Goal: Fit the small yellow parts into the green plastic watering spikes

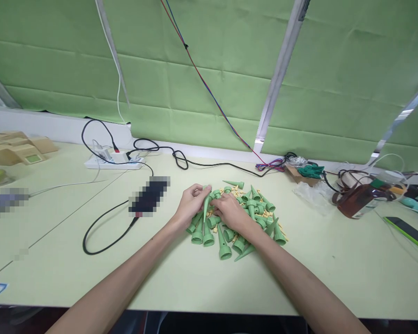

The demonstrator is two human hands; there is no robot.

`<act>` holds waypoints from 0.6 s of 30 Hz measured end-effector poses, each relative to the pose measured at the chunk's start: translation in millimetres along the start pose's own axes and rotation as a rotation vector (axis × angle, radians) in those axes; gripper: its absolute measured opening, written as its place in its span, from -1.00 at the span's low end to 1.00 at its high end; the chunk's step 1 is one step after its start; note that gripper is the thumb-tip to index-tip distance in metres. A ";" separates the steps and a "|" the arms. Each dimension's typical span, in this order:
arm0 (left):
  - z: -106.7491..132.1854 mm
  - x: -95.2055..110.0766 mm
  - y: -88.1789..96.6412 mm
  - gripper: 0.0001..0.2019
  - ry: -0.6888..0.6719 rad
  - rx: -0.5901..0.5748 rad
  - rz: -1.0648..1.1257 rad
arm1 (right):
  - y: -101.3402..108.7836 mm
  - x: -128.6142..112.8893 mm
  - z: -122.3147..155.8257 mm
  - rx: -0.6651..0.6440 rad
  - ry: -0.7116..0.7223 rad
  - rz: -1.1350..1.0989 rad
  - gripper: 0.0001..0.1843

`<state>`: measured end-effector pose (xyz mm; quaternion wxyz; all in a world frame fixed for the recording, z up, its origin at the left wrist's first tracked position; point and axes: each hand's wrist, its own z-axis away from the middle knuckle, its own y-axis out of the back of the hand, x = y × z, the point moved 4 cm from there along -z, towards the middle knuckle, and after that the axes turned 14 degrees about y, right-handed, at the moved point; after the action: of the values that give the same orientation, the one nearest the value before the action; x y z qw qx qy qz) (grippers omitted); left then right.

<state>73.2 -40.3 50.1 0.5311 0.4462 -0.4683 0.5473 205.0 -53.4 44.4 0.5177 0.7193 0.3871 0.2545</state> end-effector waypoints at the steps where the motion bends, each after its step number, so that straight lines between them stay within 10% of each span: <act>1: 0.1 0.0 -0.1 -0.60 0.001 -0.002 0.003 | 0.4 -0.2 0.4 0.003 0.000 0.001 -0.85; 18: 4.1 4.1 -2.1 -0.57 0.032 -0.011 0.028 | 1.7 1.8 6.4 0.029 -0.011 -0.011 -0.74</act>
<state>75.1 -43.7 54.9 0.5332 0.4279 -0.4692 0.5591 211.5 -55.7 43.8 0.5105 0.7261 0.3918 0.2422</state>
